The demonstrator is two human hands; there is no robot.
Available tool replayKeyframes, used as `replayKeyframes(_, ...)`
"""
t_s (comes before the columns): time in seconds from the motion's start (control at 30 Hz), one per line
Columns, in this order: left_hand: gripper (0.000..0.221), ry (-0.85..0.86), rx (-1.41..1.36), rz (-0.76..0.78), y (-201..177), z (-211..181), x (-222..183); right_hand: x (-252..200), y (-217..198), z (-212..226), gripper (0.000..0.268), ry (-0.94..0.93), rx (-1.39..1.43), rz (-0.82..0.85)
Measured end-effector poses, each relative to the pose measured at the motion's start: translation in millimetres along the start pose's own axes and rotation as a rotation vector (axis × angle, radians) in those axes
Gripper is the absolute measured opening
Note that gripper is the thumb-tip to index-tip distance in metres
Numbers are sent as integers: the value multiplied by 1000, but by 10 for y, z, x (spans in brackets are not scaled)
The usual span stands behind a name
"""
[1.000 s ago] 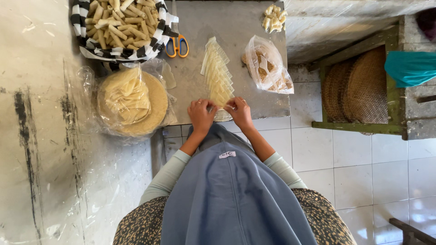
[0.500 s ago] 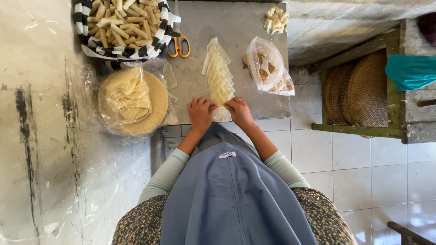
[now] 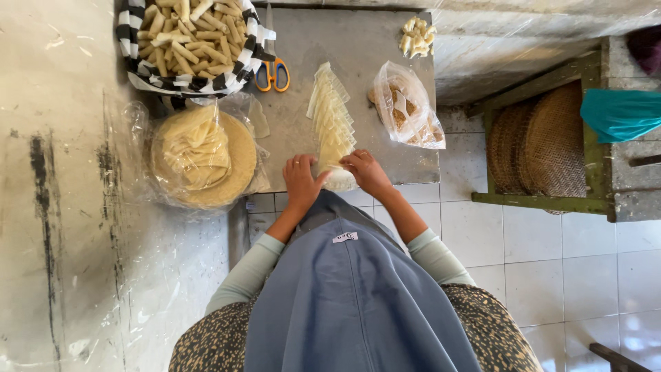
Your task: The person prepares multiple pastry items by placing a piece of filling onto a triangular sheet of dough and then rolling the dough into a cylinder around the filling.
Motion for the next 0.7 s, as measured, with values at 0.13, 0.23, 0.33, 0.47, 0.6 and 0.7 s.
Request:
replayKeyframes(0.13,42,24,51,9,-53,-13,-127,73,-83,-245,19,144,181,211)
replayKeyframes(0.23,36,29,77,20,-33,-30,-131,346,-187,-236,26,288,401,363)
replayKeyframes(0.33,31,44,52,3,-54,-38,-133,825,-469,170,31,173,172,302)
replayKeyframes(0.47,26,71,24,-11,-56,-56,-129,1445,-894,906,20,-2,434,-22)
replayKeyframes(0.6,23,102,-6,-26,-46,-68,-159,1579,-1134,1291,43,-261,824,-201)
replayKeyframes(0.7,22,117,-57,-30,-45,-59,-173,1219,-1127,1029,33,-171,651,-360)
Point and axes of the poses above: each hand's wrist, its own x-axis towards the middle knuckle, its own y-axis out of the palm, z = x × y, the point moved 6 cm from there along x, towards the middle knuckle, and after that the axes turned 9 degrees about z, right-handed, at the moved point
